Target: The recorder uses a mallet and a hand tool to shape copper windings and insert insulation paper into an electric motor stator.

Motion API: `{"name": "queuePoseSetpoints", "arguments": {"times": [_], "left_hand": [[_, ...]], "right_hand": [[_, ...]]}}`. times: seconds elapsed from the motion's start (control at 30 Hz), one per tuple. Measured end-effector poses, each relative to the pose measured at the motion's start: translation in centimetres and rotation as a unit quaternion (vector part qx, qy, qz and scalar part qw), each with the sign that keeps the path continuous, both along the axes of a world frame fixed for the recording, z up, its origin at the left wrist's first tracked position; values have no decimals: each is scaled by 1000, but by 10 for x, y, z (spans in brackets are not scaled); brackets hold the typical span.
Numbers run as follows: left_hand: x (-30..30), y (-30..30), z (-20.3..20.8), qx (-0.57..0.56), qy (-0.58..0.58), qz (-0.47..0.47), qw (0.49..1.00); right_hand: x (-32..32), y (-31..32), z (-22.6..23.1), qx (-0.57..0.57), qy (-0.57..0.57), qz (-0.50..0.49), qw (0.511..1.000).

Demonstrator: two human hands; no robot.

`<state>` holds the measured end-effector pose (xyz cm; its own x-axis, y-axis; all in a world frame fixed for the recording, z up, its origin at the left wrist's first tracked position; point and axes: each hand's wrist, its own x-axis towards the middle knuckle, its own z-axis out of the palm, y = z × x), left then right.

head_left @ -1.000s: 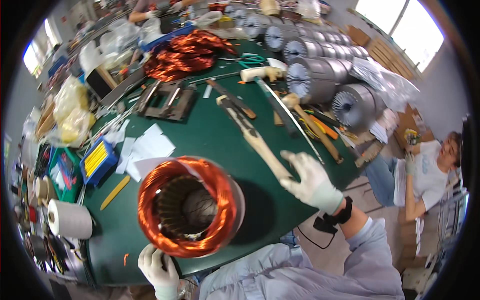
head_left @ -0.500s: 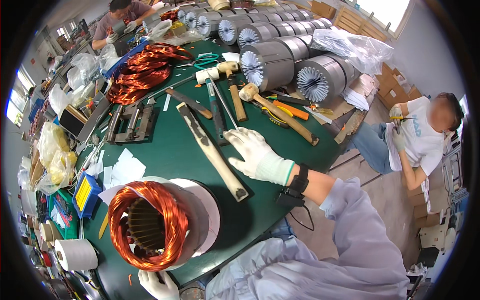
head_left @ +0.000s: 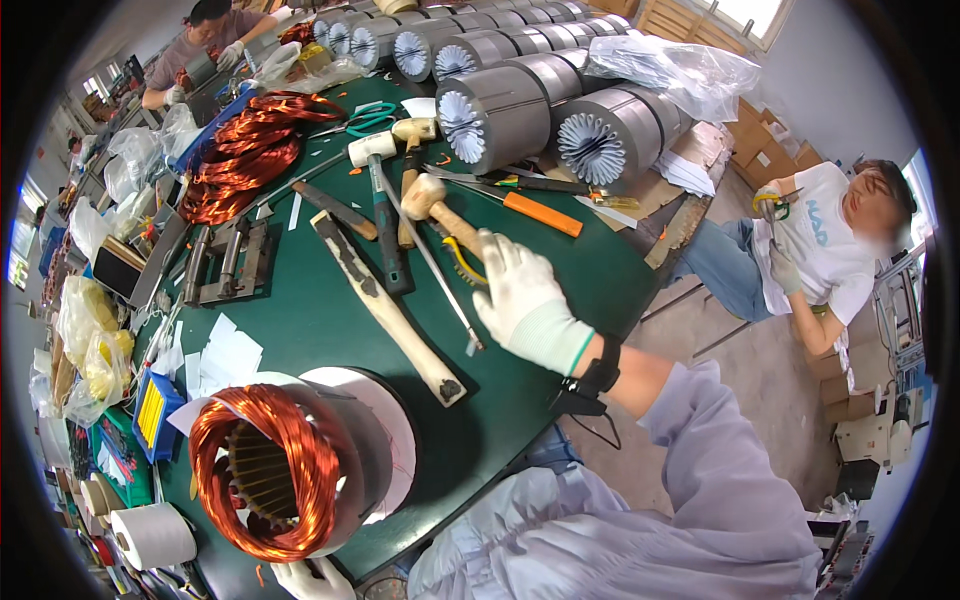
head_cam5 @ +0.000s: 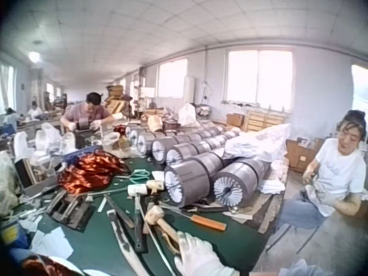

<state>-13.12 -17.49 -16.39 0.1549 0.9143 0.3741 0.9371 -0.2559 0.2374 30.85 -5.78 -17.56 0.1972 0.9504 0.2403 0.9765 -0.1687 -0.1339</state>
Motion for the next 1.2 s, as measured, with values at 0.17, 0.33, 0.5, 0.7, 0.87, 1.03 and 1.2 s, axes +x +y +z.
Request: {"name": "queuePoseSetpoints", "arguments": {"times": [0.17, 0.33, 0.5, 0.7, 0.87, 1.03, 1.2], "left_hand": [[1, 1, 1, -8, -19, -14, 1000], [-24, -7, -32, -13, -34, 12, 999], [-24, -6, -34, 6, -34, 10, 999], [-14, -3, -18, -14, -21, 7, 1000], [-6, -1, -2, -12, -1, 9, 1000], [-14, -1, -5, -29, -11, 5, 1000], [-13, -2, -5, -49, -43, -7, 998]], "right_hand": [[-12, -6, 0, 30, 5, 15, 999], [12, -4, 9, 13, -18, 28, 999], [61, -1, 0, -19, -59, 48, 997], [146, 42, 0, 3, -44, -62, 997], [108, 50, 49, -92, -61, 4, 994], [43, 133, 87, 44, 36, 230, 972], [58, 257, 72, 13, -99, 148, 984]]}}
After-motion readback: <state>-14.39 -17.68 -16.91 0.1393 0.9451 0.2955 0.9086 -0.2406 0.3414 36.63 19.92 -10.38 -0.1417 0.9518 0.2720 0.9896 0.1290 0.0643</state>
